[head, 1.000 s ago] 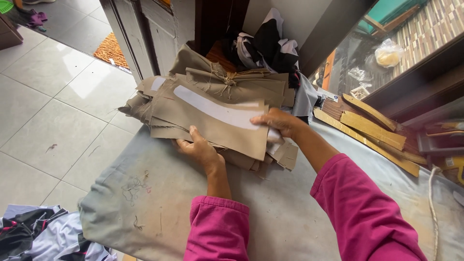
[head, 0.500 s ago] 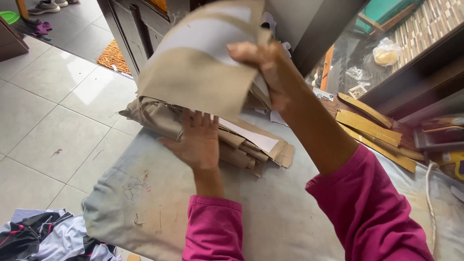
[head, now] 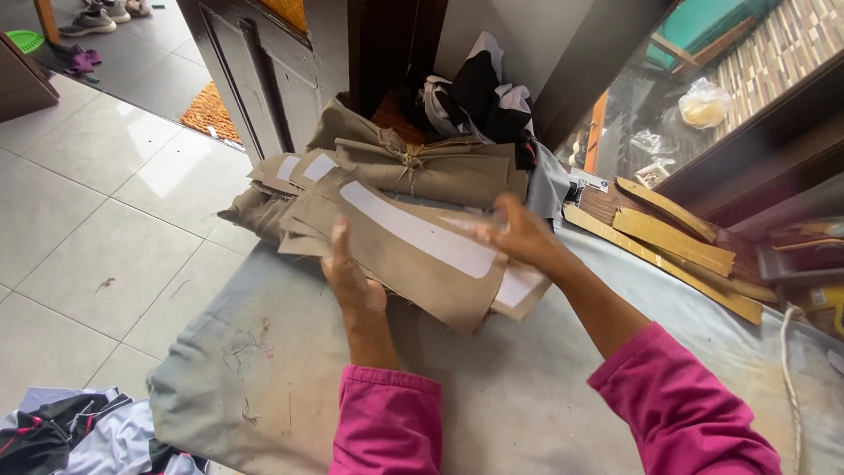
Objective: The person irons a work surface, then unfolds a black and white garment and uses scissors to cut along the edges of the fabric. The person repeatedly repositions the garment and continues cutting along marked lines.
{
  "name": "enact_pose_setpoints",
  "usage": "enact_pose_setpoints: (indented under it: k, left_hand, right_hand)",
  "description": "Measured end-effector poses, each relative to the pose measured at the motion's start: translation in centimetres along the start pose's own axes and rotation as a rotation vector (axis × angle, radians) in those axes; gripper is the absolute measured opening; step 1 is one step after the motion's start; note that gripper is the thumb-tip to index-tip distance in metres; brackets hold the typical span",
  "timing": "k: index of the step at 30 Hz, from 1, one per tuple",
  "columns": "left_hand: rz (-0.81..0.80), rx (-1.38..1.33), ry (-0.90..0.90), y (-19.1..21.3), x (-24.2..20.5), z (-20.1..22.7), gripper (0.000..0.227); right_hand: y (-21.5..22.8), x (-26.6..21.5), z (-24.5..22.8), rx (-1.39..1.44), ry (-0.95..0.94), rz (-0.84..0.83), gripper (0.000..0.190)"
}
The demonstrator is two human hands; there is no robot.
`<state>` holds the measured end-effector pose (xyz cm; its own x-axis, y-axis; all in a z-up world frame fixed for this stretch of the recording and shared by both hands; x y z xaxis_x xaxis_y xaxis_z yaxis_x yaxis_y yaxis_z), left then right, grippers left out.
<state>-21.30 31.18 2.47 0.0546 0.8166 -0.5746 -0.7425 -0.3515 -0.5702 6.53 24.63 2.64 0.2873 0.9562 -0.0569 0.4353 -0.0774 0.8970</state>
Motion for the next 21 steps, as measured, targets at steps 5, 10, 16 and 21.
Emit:
enact_pose_setpoints:
  k: [5,10,16,21]
  left_hand:
    - [0.222,-0.178,-0.031,1.3,2.0,-2.8,0.054]
    - [0.283,-0.199,-0.073,1.6,0.5,-2.8,0.044]
    - [0.439,-0.056,-0.174,2.3,-0.5,-2.2,0.049]
    - [0.417,-0.136,-0.169,3.0,0.5,-2.3,0.046]
  right_hand:
    - [1.8,6.4,-6.7,-0.34,0.357,0.214,0.072]
    - [-3.2,10.8,-7.7,-0.535,0.458,-0.037,0.085]
    - [-5.5,10.7,-9.4,-0.713,0.582,0.356,0.047]
    - [0.3,6.1,-13.7,0.247,0.513,0.041,0.037]
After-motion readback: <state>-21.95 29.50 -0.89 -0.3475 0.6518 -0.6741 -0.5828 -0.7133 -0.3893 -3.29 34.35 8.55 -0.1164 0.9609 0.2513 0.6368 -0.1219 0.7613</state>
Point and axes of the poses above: each hand's wrist, its own x-axis towards the middle knuckle, its own y-axis out of the back of the hand, z = x × y, the point moved 6 cm from there along x, towards the middle knuckle, and after that the axes turned 10 degrees about y, right-handed, at the moved point
